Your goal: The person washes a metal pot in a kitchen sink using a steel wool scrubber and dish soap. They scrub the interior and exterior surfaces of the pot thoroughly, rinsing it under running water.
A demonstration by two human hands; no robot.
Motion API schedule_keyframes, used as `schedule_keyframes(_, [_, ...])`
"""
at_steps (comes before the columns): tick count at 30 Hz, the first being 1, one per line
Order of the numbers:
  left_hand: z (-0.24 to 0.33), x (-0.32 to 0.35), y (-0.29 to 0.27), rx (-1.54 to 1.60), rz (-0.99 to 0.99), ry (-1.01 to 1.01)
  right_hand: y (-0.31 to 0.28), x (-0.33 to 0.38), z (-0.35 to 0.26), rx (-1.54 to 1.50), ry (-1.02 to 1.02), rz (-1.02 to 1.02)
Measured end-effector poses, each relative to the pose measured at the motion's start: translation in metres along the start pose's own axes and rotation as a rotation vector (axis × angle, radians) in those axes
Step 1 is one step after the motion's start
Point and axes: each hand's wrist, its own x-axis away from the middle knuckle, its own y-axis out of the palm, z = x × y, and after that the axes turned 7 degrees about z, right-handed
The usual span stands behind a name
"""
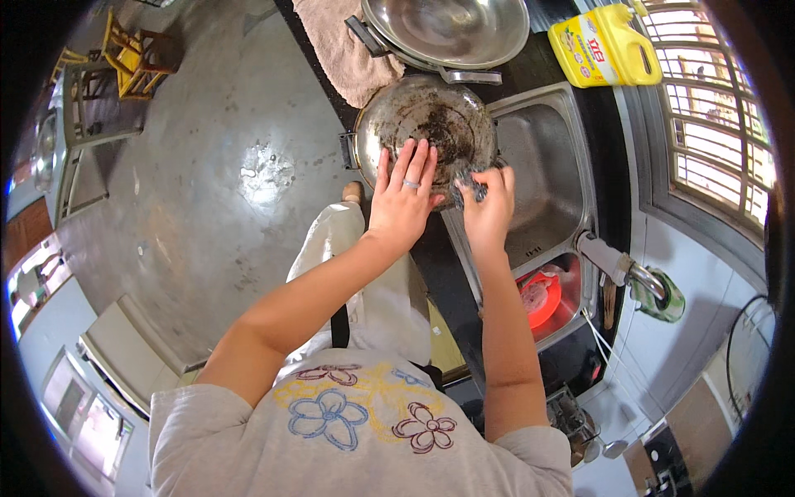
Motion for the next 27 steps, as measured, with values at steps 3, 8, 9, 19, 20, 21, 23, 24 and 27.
schedule_keyframes(3, [0.002, 0.002, 0.001, 0.045, 0.034, -0.002, 0.004, -0.038, 0.009, 0.018, 0.003, 0.075])
schedule_keyframes(8, [0.004, 0.001, 0.004, 0.083, 0.071, -0.016, 0.007, -0.056, 0.0, 0.042, -0.061, 0.021])
schedule_keyframes(9, [0.002, 0.0, 0.003, 0.084, 0.079, -0.03, 0.006, -0.031, -0.001, -0.014, -0.076, -0.043])
schedule_keyframes(19, [-0.003, -0.004, -0.003, 0.207, 0.227, -0.289, 0.043, -0.06, -0.031, 0.071, -0.118, 0.092])
schedule_keyframes(20, [-0.004, -0.004, -0.003, 0.214, 0.238, -0.289, 0.048, -0.054, -0.033, 0.037, -0.131, 0.091])
schedule_keyframes(21, [-0.004, -0.005, -0.003, 0.221, 0.248, -0.287, 0.049, -0.06, -0.03, 0.046, -0.135, 0.12])
schedule_keyframes(23, [-0.006, -0.005, -0.007, 0.229, 0.24, -0.294, 0.055, -0.074, -0.033, 0.084, -0.068, 0.156])
schedule_keyframes(24, [-0.005, -0.002, -0.006, 0.237, 0.239, -0.291, 0.055, -0.067, -0.035, 0.068, -0.103, 0.095])
schedule_keyframes(27, [-0.013, 0.0, 0.005, 0.194, 0.266, -0.266, 0.055, -0.042, -0.053, -0.003, -0.25, -0.051])
